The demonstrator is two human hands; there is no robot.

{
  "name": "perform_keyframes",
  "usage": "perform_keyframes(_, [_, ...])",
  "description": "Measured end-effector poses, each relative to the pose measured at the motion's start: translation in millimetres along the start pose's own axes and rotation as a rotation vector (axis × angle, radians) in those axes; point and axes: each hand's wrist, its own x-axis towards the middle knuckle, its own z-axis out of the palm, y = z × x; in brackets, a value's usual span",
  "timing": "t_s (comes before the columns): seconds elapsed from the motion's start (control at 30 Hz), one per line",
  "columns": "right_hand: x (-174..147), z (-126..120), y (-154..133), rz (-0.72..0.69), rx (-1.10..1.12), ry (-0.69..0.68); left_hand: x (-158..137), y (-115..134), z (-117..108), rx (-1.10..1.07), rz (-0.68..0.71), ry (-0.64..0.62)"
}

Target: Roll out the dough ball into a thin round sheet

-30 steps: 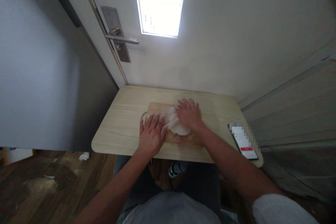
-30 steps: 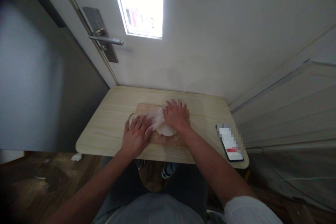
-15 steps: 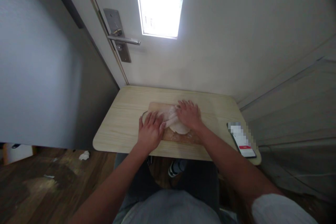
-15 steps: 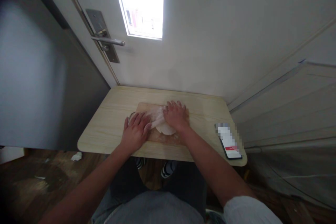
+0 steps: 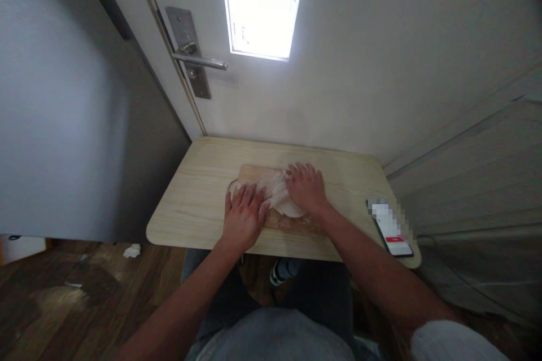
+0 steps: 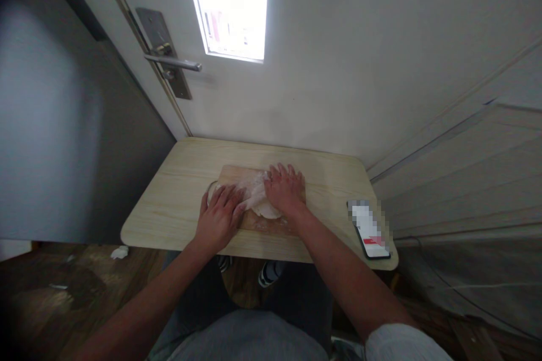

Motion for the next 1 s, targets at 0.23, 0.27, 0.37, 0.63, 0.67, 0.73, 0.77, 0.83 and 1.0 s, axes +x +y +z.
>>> perform_keyframes(0.23, [35,7,-16,-0.003,0.011,-0.030,18,-18,4,-0.024,-0.079,-0.025])
perform_keyframes(0.27, [39,8,-17,-0.005,0.015,-0.028,20,-20,5,-0.022,-0.085,-0.029])
perform_keyframes(0.37, [47,9,-20,0.000,0.030,-0.042,24,-25,7,-0.011,-0.095,-0.038])
perform_keyframes(0.63, [34,7,-13,-0.001,0.020,-0.037,21,-18,4,0.005,-0.066,-0.020])
perform_keyframes(0.67, [29,6,-11,-0.004,0.017,-0.034,19,-15,3,0.005,-0.054,-0.014])
perform_keyframes(0.73, [18,4,-6,-0.019,0.012,-0.025,14,-8,0,0.003,-0.019,-0.004])
perform_keyframes(0.77, [12,3,-4,-0.029,0.009,-0.021,11,-5,-2,0.000,0.001,-0.002])
perform_keyframes(0.83, [0,0,2,-0.044,0.005,-0.013,3,2,-4,-0.010,0.037,-0.004])
perform_keyframes(1.0, [-41,0,16,-0.025,0.029,0.045,-17,17,-6,-0.040,0.089,-0.010])
